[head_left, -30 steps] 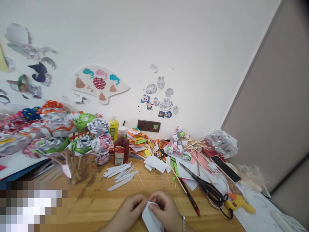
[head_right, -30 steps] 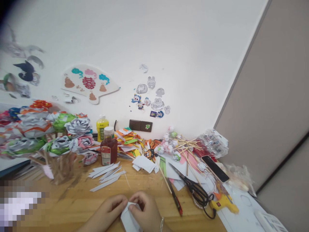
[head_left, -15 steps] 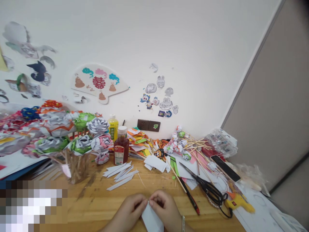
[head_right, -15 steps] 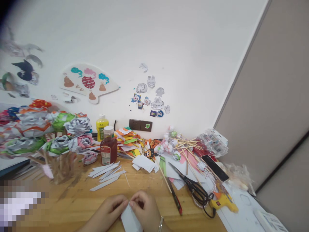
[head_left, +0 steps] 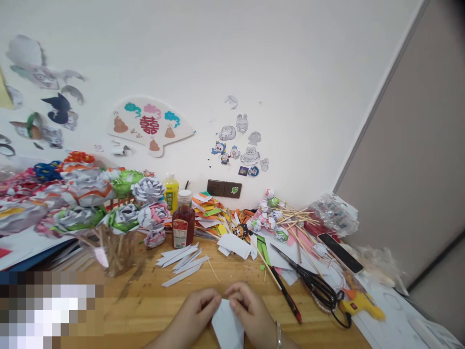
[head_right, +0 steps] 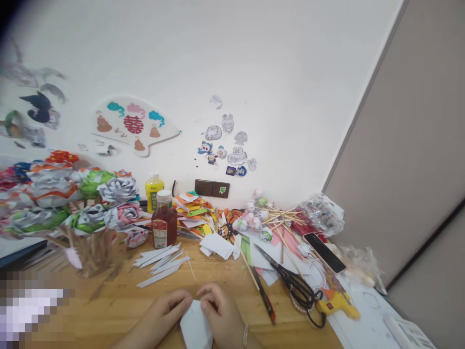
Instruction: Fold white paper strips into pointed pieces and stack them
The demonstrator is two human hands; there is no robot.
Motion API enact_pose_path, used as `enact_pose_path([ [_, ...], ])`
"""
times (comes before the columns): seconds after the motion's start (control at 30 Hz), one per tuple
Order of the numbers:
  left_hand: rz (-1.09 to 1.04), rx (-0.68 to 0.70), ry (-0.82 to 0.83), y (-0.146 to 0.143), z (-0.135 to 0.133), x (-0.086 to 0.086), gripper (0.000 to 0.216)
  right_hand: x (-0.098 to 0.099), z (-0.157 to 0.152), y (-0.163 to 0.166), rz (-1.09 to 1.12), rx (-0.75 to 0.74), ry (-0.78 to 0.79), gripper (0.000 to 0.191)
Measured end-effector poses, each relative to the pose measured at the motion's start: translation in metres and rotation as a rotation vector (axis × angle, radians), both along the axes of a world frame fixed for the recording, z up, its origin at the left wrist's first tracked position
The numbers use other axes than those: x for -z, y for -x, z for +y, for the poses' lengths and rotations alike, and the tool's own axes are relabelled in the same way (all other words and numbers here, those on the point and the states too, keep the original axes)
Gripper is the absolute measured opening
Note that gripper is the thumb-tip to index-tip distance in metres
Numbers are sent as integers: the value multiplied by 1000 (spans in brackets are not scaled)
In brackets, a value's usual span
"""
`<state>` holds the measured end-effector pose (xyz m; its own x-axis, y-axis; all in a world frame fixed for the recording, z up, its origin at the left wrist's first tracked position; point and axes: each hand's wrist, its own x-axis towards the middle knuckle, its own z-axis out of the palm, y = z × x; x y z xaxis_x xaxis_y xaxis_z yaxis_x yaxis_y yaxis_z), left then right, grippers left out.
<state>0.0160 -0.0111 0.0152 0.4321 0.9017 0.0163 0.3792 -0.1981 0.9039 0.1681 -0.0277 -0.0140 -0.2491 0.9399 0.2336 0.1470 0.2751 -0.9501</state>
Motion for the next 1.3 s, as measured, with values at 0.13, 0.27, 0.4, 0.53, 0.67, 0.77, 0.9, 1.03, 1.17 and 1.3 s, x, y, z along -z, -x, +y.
enact_pose_path([
  [0.13, -76, 35, 103, 2, 2, 1, 29, -2, 1, -4, -73, 29, -56, 14],
  [0.27, -95, 129, 216, 2, -1, 3, 27, -15, -1, -5, -338, 16, -262, 13],
  [0.4, -103, 183, 210, -1, -2, 5, 38, -32, -7, -3, -587, -31, -567, 20],
  [0.53, -171, 17, 197, -3, 3, 12, 45, -37, -11, -8, -662, 194, -702, 15],
  [0.67, -254, -18, 235, -3, 8, 16, 48, -30, -11, -11, -736, 273, -831, 10],
  [0.77, -312, 19, 257, -3, 8, 14, 47, -26, -10, -5, -713, 273, -809, 12],
  [0.9, -401, 75, 329, -3, 7, 10, 42, -27, -10, 4, -665, 309, -694, 6],
  [1.03, -476, 89, 380, -4, 5, 9, 34, -26, -11, 4, -663, 297, -632, 8],
  [1.17, -498, 108, 408, -4, 4, 8, 35, -21, -10, 3, -634, 294, -583, 10],
  [1.3, -450, 84, 440, -3, 4, 8, 37, -18, -8, 4, -608, 279, -521, 13],
])
